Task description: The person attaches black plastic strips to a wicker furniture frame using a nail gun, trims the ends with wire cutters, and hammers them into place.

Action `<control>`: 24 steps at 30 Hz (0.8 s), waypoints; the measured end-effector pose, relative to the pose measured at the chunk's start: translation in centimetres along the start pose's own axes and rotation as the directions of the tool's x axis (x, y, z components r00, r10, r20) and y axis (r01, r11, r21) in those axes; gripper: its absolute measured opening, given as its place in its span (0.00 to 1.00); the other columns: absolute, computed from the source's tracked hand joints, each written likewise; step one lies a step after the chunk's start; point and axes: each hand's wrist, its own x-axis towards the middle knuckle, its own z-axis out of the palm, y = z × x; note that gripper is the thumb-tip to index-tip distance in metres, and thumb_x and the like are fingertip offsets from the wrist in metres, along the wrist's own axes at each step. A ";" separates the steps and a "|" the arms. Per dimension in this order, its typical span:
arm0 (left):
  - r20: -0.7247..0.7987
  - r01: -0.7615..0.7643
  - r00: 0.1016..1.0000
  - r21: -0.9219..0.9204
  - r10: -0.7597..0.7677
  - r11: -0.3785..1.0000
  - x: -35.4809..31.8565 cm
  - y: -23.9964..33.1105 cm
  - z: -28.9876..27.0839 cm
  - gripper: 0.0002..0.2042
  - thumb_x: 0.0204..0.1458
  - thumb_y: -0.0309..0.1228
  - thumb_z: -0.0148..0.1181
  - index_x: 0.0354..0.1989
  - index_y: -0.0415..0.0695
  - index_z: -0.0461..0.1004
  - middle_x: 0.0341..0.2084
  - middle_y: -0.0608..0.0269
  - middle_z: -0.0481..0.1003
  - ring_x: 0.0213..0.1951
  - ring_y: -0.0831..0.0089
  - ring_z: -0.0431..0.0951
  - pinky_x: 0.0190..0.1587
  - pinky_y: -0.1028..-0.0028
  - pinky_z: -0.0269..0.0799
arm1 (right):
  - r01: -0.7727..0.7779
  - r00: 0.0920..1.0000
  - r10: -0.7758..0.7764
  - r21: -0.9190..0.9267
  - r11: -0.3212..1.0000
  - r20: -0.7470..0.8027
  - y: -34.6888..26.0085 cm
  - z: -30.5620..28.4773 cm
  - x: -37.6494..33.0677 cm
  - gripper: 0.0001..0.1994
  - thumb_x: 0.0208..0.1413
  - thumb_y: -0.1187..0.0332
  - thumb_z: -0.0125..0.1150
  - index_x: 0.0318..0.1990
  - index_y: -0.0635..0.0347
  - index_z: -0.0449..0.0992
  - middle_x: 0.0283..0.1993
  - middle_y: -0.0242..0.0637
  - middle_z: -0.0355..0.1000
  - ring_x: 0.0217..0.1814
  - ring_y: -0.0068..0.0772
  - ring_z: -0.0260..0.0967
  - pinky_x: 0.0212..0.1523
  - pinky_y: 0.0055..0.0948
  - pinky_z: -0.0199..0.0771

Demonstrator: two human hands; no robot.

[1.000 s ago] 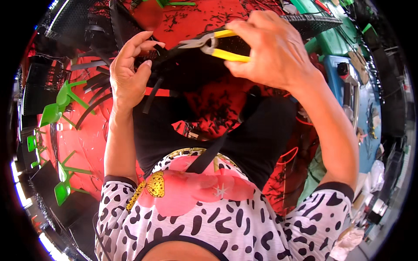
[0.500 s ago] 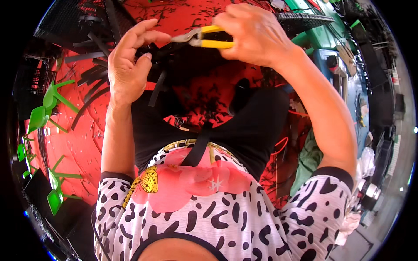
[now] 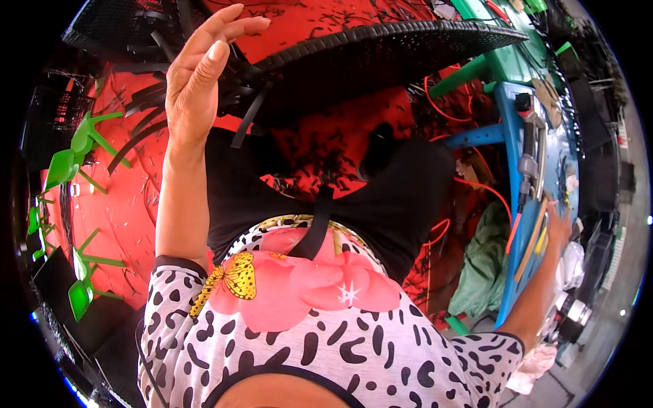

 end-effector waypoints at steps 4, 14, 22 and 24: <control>0.049 -0.024 0.999 0.114 0.019 0.993 0.0 0.2 0.5 0.27 0.57 0.44 0.51 0.58 0.35 0.61 0.46 0.54 0.72 0.46 0.72 0.70 0.51 0.72 0.59 | 0.521 0.760 -0.546 0.832 0.189 -0.352 -24.9 -8.0 -9.2 0.19 0.51 0.65 0.61 0.50 0.63 0.72 0.44 0.41 0.74 0.44 0.30 0.71 0.45 0.24 0.70; 0.082 -0.085 0.993 0.017 0.084 0.996 0.4 -0.7 -0.2 0.29 0.58 0.45 0.48 0.61 0.35 0.56 0.52 0.51 0.67 0.56 0.64 0.63 0.61 0.64 0.50 | 0.802 0.248 -0.807 0.580 -0.139 -0.536 -44.6 -17.4 -22.4 0.26 0.41 0.71 0.65 0.52 0.60 0.66 0.36 0.46 0.74 0.37 0.45 0.73 0.38 0.35 0.71; -0.054 -0.158 0.986 0.013 0.159 0.987 0.4 -0.8 0.0 0.29 0.58 0.43 0.49 0.61 0.34 0.55 0.56 0.51 0.63 0.59 0.64 0.60 0.61 0.66 0.50 | 0.567 0.408 -0.768 0.796 -0.211 -0.494 -44.0 -16.9 -23.0 0.28 0.41 0.80 0.61 0.54 0.64 0.63 0.25 0.33 0.68 0.26 0.22 0.65 0.29 0.21 0.66; -0.059 -0.123 0.978 0.615 0.201 0.779 0.2 -0.9 0.9 0.15 0.48 0.20 0.52 0.46 0.39 0.71 0.38 0.61 0.75 0.43 0.77 0.71 0.48 0.76 0.66 | 0.445 0.458 -0.772 0.866 -0.229 -0.440 -43.6 -16.1 -22.9 0.29 0.42 0.81 0.60 0.56 0.65 0.61 0.27 0.28 0.66 0.28 0.16 0.62 0.31 0.17 0.65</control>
